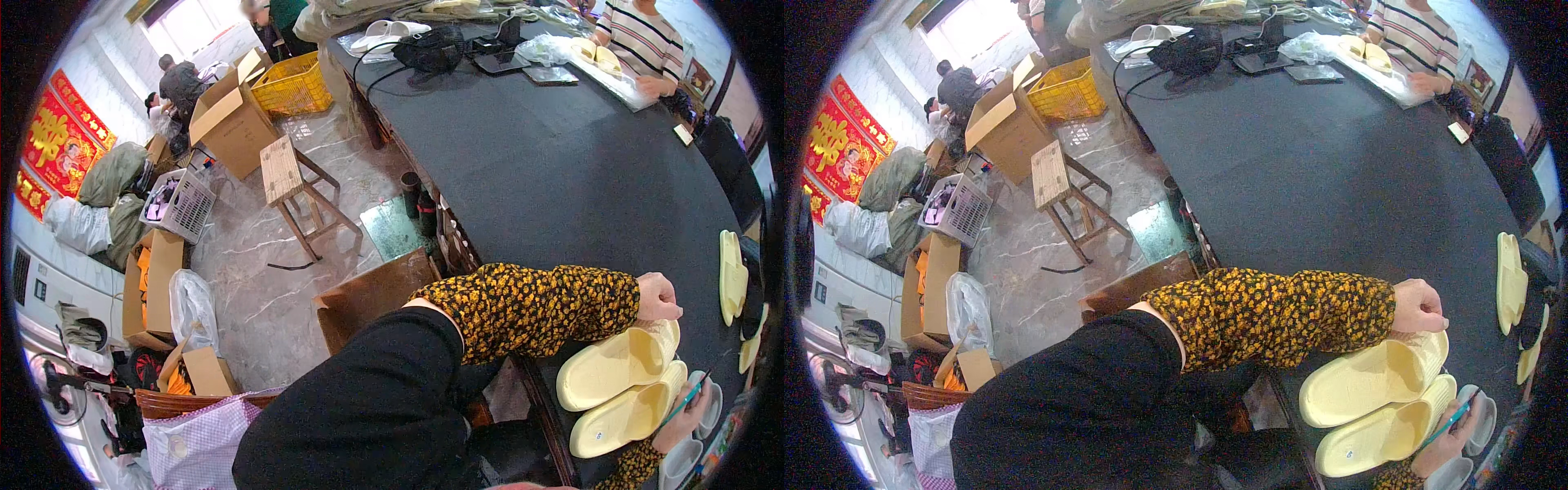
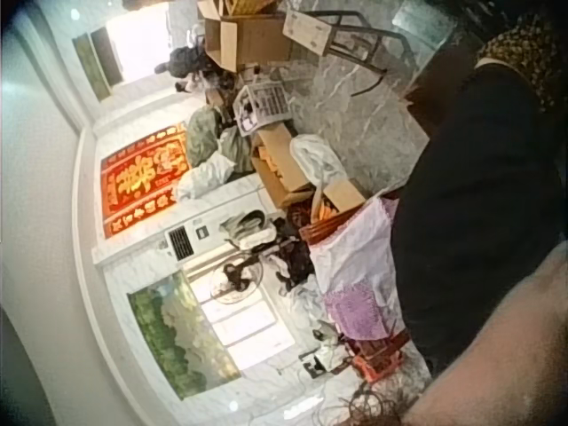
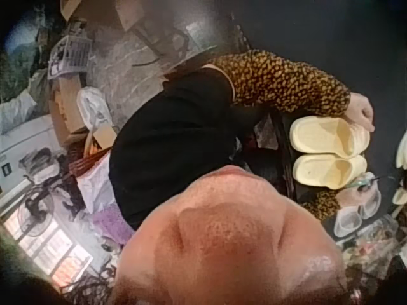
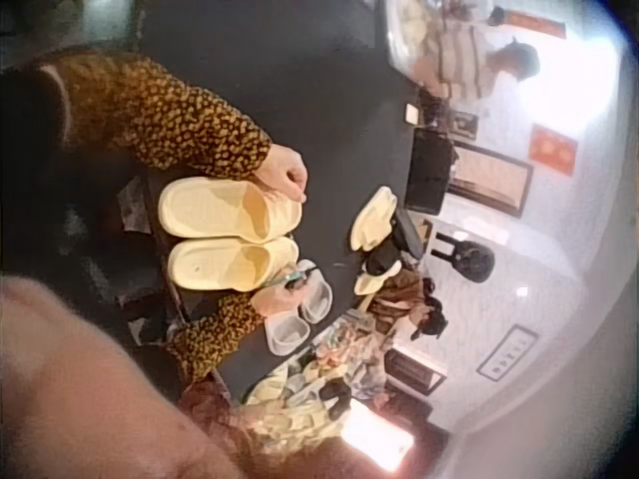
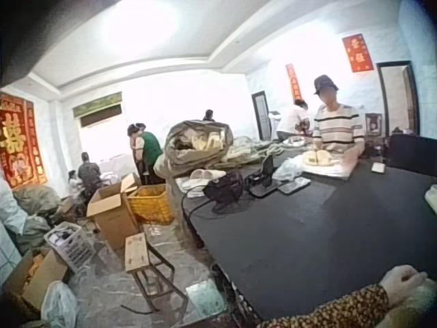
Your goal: The person cuts excess material from pairs of foam slides using snips by hand.
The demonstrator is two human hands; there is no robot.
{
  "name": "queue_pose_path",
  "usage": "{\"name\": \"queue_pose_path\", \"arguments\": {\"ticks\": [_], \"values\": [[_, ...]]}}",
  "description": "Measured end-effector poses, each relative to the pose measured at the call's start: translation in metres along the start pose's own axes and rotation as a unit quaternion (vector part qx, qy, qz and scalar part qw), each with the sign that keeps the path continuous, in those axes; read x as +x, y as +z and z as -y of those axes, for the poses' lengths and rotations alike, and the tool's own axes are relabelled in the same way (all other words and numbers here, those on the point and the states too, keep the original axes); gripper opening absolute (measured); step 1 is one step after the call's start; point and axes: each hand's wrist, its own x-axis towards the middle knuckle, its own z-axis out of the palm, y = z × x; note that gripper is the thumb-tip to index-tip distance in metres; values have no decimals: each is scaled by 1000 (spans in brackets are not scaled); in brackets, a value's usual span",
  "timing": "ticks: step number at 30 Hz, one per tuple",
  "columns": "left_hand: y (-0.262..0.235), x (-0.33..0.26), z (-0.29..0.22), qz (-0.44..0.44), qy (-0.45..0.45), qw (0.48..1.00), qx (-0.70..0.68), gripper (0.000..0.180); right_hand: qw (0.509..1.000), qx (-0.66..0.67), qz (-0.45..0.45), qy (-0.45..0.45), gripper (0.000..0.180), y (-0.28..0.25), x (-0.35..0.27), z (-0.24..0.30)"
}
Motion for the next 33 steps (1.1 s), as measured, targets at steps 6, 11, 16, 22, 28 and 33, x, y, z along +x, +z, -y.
{"name": "queue_pose_path", "arguments": {"ticks": [6,11,16,22,28,33], "values": [[-1,-2,-3,11,-1,1000,-11,36,1000,0,10,6,46,0,-1,-2],[-2,-4,-5,8,-8,1000,-5,36,999,33,24,11,46,-1,-1,-6],[-1,-7,-6,11,-13,1000,-7,36,1000,-9,9,-12,44,-2,-4,-1],[0,-4,-5,46,30,998,21,37,999,-15,42,-9,45,-12,-4,0],[-8,4,0,69,1,997,46,35,999,-4,3,-46,43,1,1,-7],[-15,19,0,88,2,995,50,34,999,-27,-16,-26,42,15,20,20]]}}
